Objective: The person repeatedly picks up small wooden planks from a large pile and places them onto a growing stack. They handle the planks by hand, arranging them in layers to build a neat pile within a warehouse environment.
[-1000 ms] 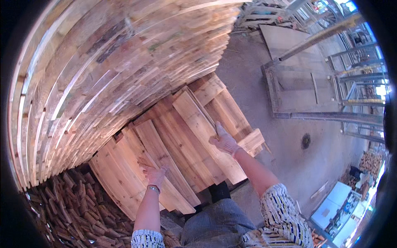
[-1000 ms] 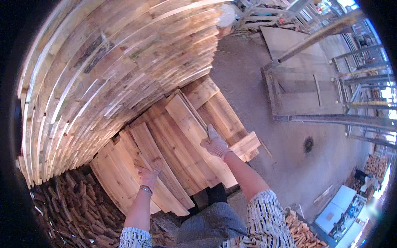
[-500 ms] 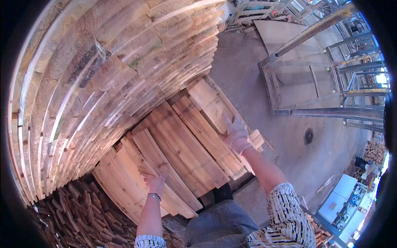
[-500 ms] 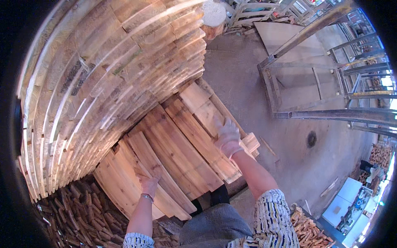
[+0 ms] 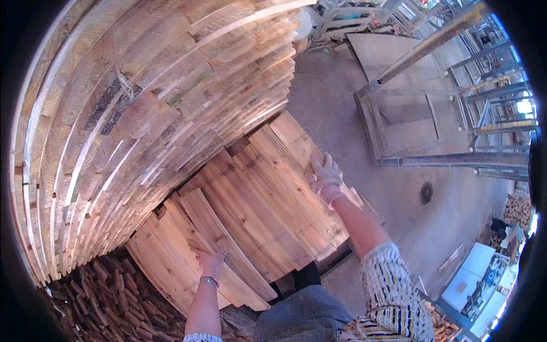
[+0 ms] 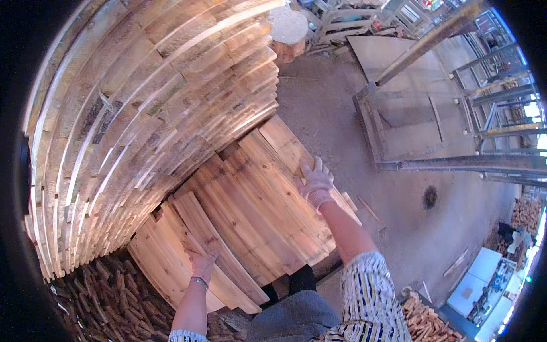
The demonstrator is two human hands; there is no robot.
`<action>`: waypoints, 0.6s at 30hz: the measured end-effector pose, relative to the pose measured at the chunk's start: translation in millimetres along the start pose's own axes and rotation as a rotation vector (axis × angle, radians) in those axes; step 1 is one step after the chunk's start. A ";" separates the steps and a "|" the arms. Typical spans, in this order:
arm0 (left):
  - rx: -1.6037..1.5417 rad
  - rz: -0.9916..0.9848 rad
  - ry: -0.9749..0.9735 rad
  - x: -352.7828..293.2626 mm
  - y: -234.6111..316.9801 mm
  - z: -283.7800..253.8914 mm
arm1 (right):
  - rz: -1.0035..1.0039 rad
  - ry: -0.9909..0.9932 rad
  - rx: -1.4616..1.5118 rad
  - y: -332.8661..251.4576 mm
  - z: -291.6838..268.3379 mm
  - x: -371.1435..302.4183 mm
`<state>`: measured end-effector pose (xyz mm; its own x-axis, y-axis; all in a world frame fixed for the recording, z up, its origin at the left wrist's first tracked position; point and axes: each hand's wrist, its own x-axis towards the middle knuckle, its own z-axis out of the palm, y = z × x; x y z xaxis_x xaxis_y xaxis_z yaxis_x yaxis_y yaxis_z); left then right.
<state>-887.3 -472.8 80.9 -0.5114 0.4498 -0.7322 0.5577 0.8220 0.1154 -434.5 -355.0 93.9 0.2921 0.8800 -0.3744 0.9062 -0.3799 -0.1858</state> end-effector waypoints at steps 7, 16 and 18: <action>-0.060 0.065 -0.069 -8.5 -18.3 -2.2 | -0.055 -0.109 -0.004 -4.4 7.6 0.9; -0.118 -0.039 -0.037 -36.6 7.7 -38.2 | -0.424 -0.049 0.005 -78.9 26.4 -84.4; -0.269 0.055 -0.050 -22.3 -19.4 -37.0 | -0.415 -0.182 0.170 -127.9 54.4 -150.1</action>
<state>-910.9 -485.8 119.8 -0.4484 0.4836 -0.7517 0.3863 0.8632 0.3250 -610.9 -454.0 124.4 -0.1557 0.9088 -0.3871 0.8675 -0.0616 -0.4936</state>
